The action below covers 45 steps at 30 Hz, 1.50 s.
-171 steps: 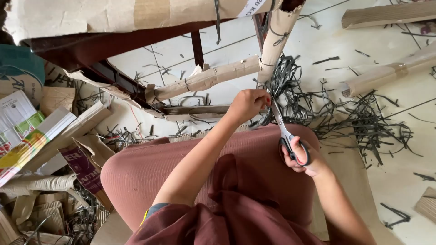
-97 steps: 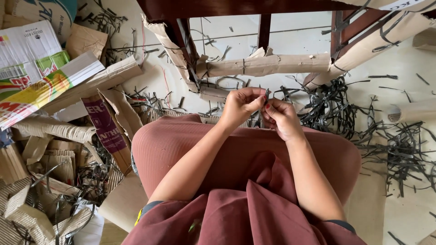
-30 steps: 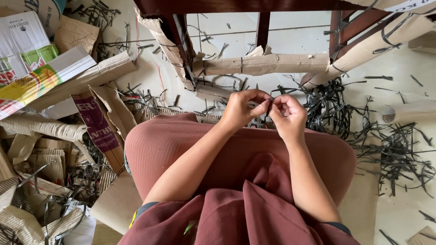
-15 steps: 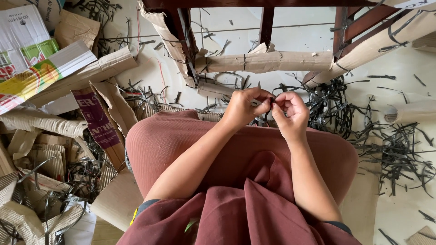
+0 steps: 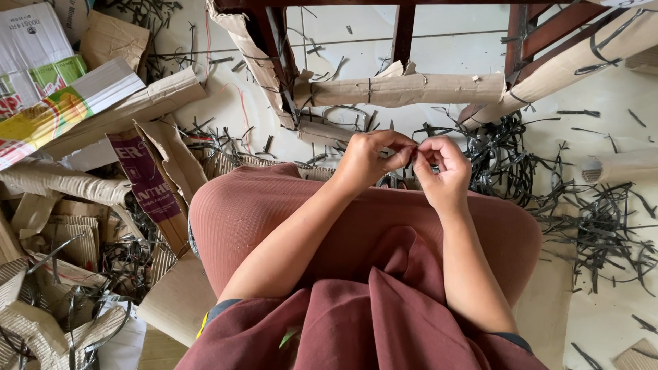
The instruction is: The person sits on the floor and uses scissors to cut black plastic ties securing a cardboard-wrapped wooden chair leg. After removing the ties, the person lifts the chair, picks up a cardboard tube, cuts it with scissors, and wraps the tube around the chair leg.
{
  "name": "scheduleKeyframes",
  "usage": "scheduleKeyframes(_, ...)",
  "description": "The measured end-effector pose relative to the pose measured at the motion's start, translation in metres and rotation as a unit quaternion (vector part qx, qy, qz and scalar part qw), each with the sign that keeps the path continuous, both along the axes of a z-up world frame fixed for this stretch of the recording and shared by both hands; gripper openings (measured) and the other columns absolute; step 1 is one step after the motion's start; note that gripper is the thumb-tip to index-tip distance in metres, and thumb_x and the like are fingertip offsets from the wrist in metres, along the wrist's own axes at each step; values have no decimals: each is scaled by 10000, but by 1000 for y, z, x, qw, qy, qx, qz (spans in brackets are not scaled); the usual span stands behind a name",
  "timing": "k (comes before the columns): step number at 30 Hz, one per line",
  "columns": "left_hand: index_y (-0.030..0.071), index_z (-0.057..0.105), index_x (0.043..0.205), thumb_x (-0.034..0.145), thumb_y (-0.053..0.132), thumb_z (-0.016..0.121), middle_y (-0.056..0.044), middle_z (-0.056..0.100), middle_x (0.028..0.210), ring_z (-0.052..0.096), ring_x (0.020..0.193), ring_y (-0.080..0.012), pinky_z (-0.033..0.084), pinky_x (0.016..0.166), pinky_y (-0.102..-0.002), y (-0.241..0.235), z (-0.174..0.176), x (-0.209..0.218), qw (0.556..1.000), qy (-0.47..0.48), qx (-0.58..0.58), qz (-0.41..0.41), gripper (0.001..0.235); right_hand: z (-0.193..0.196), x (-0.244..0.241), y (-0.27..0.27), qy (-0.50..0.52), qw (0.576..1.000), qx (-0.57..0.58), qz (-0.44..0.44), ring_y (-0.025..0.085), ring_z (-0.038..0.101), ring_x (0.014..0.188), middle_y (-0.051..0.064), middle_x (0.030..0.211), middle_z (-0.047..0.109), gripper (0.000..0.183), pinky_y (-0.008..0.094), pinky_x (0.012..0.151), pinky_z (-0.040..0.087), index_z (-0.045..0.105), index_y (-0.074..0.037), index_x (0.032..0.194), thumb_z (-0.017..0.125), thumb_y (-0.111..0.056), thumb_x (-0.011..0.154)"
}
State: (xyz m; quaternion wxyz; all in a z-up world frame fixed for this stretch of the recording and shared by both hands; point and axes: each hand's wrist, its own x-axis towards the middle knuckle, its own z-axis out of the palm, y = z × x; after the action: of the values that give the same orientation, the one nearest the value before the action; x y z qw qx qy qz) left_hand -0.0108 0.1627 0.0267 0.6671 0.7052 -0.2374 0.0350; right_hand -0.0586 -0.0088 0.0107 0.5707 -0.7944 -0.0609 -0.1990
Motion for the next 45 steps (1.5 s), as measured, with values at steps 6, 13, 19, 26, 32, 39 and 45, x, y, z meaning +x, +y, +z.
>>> scheduleKeyframes(6, 58, 769, 903, 853, 74, 766, -100, 751, 716, 763, 726, -299, 552, 988, -472, 3, -3, 5, 992, -94, 82, 24, 53, 5, 2, 0, -19, 999, -45, -2, 182, 621, 691, 148, 853, 624, 89, 305, 558, 539, 690, 38, 971, 735, 100, 925)
scheduleKeyframes(13, 76, 745, 965, 950, 162, 700, -120, 773, 813, 774, 787, -227, 609, 876, -429, 3, 0, 5, 995, 95, 0, -24, 98, -10, 3, -8, 30, 996, 60, 62, 153, 637, 720, 151, 939, 635, 60, 283, 579, 530, 631, 16, 1004, 606, 70, 1014)
scheduleKeyframes(19, 62, 508, 1069, 1063, 159, 504, -216, 752, 1079, 754, 984, -252, 594, 923, -436, 1, -10, 19, 877, 341, -338, -32, 97, -9, 7, -28, 115, 865, 457, 171, 134, 644, 723, 86, 917, 623, 64, 246, 684, 485, 514, -144, 1161, 507, -143, 1098)
scheduleKeyframes(26, 114, 478, 1118, 1105, 200, 435, -1, 481, 832, 572, 783, -123, 547, 750, -339, 6, -27, 26, 871, 323, -366, -48, 97, 16, 3, -23, 171, 980, -24, 99, 69, 405, 587, 16, 613, 471, 101, 242, 529, 376, 651, -42, 960, 740, -89, 948)
scheduleKeyframes(32, 168, 726, 1035, 939, 251, 708, -23, 489, 641, 562, 634, -206, 539, 686, -350, 18, -10, 19, 992, -27, 114, -42, 128, -14, 14, -51, 156, 921, 340, 109, 151, 514, 966, 75, 1033, 510, 279, 275, 812, 505, 641, -115, 843, 598, -283, 1061)
scheduleKeyframes(39, 89, 732, 894, 1005, 311, 686, -106, 678, 815, 713, 857, -242, 562, 870, -423, 12, -27, 26, 993, 101, -29, -52, 252, -44, 18, -60, 180, 937, 298, 41, 80, 477, 749, -49, 729, 387, 324, 265, 876, 506, 554, -150, 843, 588, -331, 1110)
scheduleKeyframes(45, 131, 546, 950, 1089, 392, 470, -44, 617, 753, 729, 692, -161, 618, 651, -262, 16, -19, 26, 862, 381, -318, -106, 305, -18, 14, -21, 185, 971, -120, 89, 212, 562, 559, 151, 587, 553, 195, 355, 565, 492, 712, -1, 794, 765, -85, 962)
